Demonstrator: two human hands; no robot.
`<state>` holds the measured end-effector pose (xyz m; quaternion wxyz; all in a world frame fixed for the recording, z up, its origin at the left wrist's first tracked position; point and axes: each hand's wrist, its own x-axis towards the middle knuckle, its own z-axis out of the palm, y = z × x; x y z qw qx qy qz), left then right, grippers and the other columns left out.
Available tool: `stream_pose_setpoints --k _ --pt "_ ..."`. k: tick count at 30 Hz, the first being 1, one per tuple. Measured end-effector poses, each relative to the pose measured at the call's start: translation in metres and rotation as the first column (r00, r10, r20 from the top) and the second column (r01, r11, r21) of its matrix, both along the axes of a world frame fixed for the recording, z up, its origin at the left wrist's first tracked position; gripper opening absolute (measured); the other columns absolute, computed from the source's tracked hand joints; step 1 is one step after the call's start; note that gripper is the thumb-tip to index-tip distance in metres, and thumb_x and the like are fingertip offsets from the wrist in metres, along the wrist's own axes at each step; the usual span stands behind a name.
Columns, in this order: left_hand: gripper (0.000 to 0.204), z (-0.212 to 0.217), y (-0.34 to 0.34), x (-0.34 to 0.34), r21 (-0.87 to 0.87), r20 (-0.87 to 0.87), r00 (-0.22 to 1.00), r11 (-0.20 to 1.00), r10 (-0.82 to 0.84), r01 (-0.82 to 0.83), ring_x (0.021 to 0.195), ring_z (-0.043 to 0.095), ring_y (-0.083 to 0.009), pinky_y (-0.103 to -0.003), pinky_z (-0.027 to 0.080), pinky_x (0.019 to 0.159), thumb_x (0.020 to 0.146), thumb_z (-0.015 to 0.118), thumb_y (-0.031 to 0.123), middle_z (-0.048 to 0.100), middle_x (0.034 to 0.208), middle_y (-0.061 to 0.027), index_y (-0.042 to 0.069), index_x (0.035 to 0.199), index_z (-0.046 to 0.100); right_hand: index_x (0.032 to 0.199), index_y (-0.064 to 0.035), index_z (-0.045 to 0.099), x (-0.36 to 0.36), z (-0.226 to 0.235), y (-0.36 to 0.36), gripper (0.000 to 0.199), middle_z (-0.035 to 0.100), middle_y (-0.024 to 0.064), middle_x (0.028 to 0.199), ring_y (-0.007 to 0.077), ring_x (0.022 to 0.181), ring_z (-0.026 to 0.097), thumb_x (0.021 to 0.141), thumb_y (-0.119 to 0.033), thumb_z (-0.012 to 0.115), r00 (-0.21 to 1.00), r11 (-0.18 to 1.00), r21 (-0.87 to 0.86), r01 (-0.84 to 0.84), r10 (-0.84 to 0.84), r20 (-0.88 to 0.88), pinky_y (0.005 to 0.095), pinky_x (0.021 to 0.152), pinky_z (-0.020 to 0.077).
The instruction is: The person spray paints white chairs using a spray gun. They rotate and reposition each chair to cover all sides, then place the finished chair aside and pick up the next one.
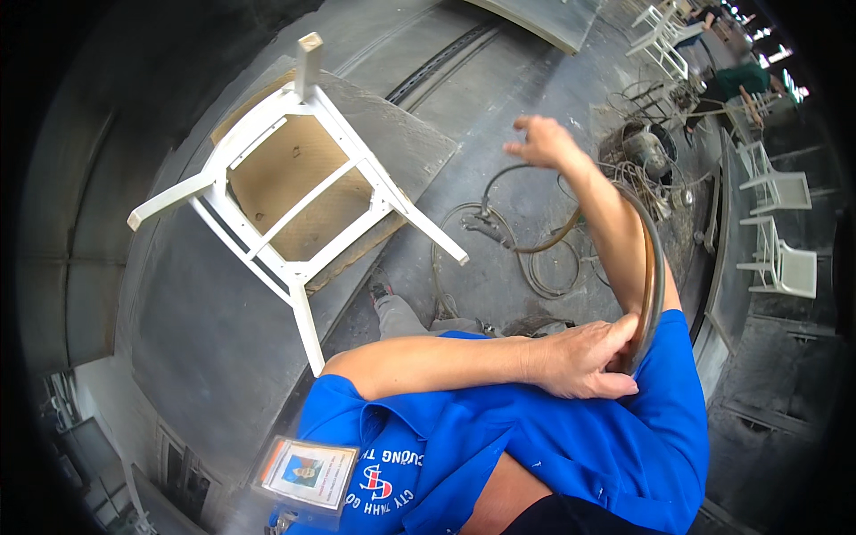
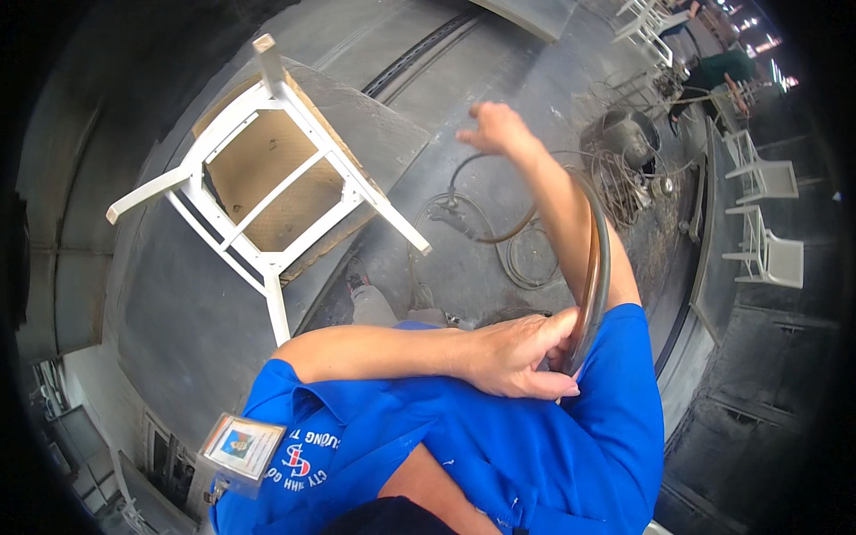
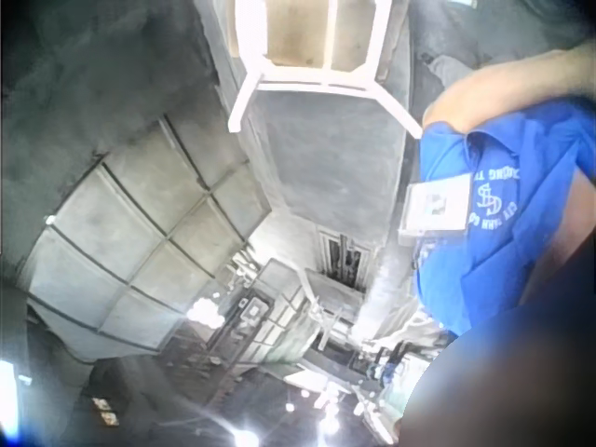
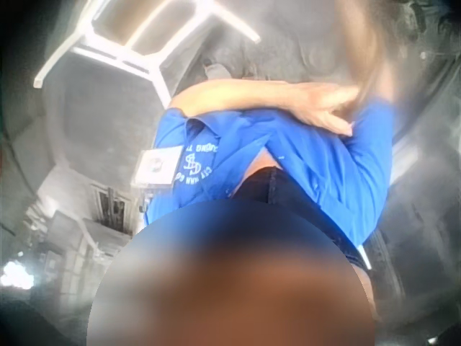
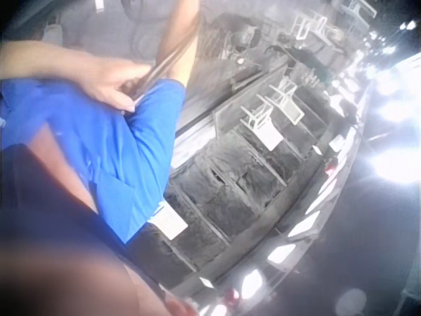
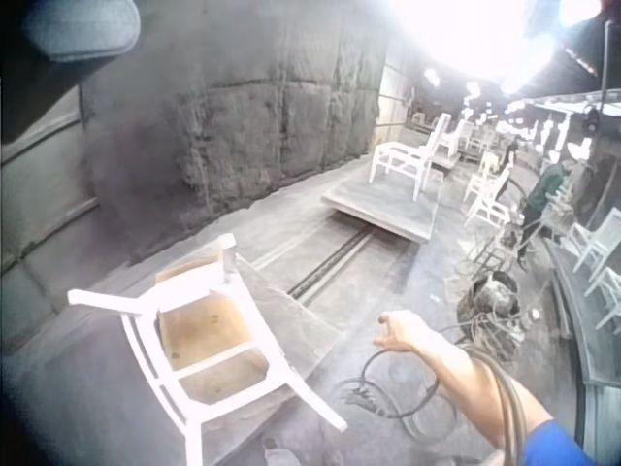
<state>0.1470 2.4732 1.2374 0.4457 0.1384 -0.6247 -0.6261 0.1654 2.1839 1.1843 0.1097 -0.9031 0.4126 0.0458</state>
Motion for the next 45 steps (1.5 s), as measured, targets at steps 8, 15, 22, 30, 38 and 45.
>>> stream_pose_setpoints --k 8,15,22,30,38,45 --pt "0.043 0.025 0.011 -0.022 -0.229 0.222 0.973 0.973 0.066 -0.014 0.072 0.062 -0.0363 -0.045 0.048 0.065 0.090 0.071 0.020 0.062 0.081 -0.0161 -0.002 0.115 0.045 0.105 -0.0105 0.081 -0.106 -0.214 0.124 0.055 0.078 0.0119 0.110 0.0291 0.101 0.075 0.072 -0.055 0.085 0.847 0.952 0.304 -0.024 0.180 -0.500 0.0453 0.089 0.0601" --pt "0.031 0.037 0.022 -0.010 -0.224 0.153 0.979 0.961 -0.131 0.163 0.080 0.066 -0.0257 -0.037 0.052 0.073 0.089 0.070 0.009 0.065 0.090 -0.0089 0.001 0.112 0.050 0.109 -0.0168 0.081 -0.144 -0.238 0.139 0.035 0.077 0.0049 0.114 0.0251 0.103 0.074 0.086 -0.042 0.076 0.585 0.733 0.528 0.429 0.220 -0.781 0.0463 0.089 0.0594" --pt "0.028 0.051 0.051 0.046 -0.326 0.120 0.990 0.939 -0.073 0.108 0.083 0.067 -0.0232 -0.036 0.054 0.079 0.093 0.067 0.010 0.066 0.093 -0.0071 0.002 0.114 0.050 0.105 -0.0097 0.075 -0.145 -0.181 0.139 0.030 0.075 0.0112 0.107 0.0281 0.093 0.073 0.089 -0.034 0.069 0.623 0.668 0.507 0.544 0.084 -0.778 0.0485 0.078 0.0590" --pt "0.027 0.062 0.085 0.099 -0.311 0.088 0.993 0.944 -0.084 0.107 0.090 0.067 -0.0209 -0.036 0.054 0.085 0.095 0.066 0.008 0.066 0.100 -0.0081 0.004 0.115 0.049 0.101 -0.0016 0.069 -0.121 -0.064 0.068 0.025 0.072 0.0185 0.100 0.0316 0.081 0.072 0.092 -0.024 0.062 0.702 0.652 0.361 0.666 -0.386 -0.598 0.0510 0.066 0.0586" --pt "0.050 0.025 0.084 0.108 -0.160 -0.036 0.895 0.886 -0.445 0.435 0.112 0.057 -0.0157 -0.032 0.048 0.095 0.101 0.061 0.013 0.060 0.121 -0.0093 0.002 0.145 0.038 0.096 -0.0060 0.062 -0.014 0.171 -0.018 0.047 0.068 0.0087 0.078 0.0208 0.060 0.067 0.107 -0.050 0.051 0.502 0.786 0.501 0.362 -0.617 0.606 0.0311 0.041 0.0501" --pt "0.044 -0.096 0.031 0.148 0.064 0.397 0.817 0.901 -0.418 0.429 0.116 0.055 -0.0150 -0.032 0.045 0.100 0.105 0.058 0.035 0.061 0.123 -0.0064 0.001 0.133 0.057 0.122 -0.0043 0.061 0.188 0.353 0.063 0.056 0.071 0.0071 0.107 0.0155 0.094 0.073 0.105 -0.056 0.052 0.199 0.966 -0.036 -0.256 0.089 0.976 0.0227 0.046 0.0527"
